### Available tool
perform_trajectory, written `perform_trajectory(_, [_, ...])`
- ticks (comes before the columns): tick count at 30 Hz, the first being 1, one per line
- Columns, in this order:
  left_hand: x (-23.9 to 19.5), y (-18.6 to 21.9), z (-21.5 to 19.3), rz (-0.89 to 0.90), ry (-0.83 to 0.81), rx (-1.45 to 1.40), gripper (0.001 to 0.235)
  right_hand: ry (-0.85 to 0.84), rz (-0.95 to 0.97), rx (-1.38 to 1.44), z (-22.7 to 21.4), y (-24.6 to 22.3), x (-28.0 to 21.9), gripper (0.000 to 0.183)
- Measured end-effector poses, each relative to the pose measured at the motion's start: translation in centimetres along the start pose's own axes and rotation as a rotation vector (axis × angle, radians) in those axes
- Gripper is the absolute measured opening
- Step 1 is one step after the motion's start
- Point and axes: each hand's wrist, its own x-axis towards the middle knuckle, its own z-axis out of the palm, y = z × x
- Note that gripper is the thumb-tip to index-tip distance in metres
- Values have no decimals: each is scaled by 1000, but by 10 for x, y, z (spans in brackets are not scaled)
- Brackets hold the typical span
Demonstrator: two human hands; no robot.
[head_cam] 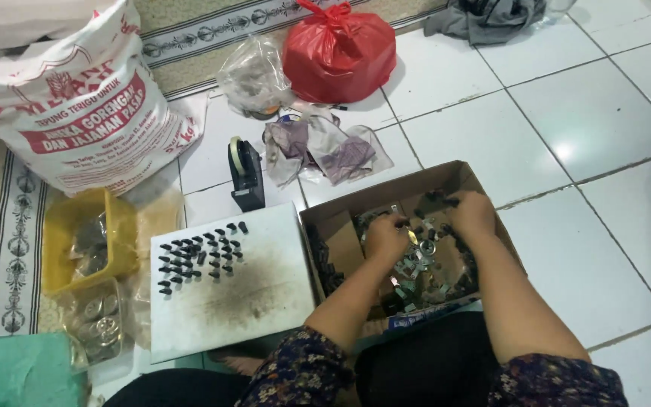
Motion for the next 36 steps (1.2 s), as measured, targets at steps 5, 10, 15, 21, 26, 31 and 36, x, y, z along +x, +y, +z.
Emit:
perform_trajectory(5, [4,-1,17,85,-27,80,32,-120,-78,-80,41,-22,4,30])
perform_trajectory(10, [13,-24,12,36,-110,-62,35,-102,-144,-191,60,-21,11,24])
perform_trajectory(15, [14,-12,-3,-23,105,-276,38,-264,-186,76,32,-51,3,30])
perform_trajectory(21, [-14,-1,-25,-106,112,-422,34,-419,-74,453,-19,-98,-46,29])
perform_trajectory(26, [-45,11,-49,-206,149,-681,34,-573,-10,911,-32,-98,-65,29])
perform_trajectory(31, [-64,8,-47,-256,152,-968,31,-661,16,979,-40,-97,-79,20])
perform_trajectory(36, [-74,4,-35,-318,223,-942,27,-708,94,812,-55,-95,-87,24])
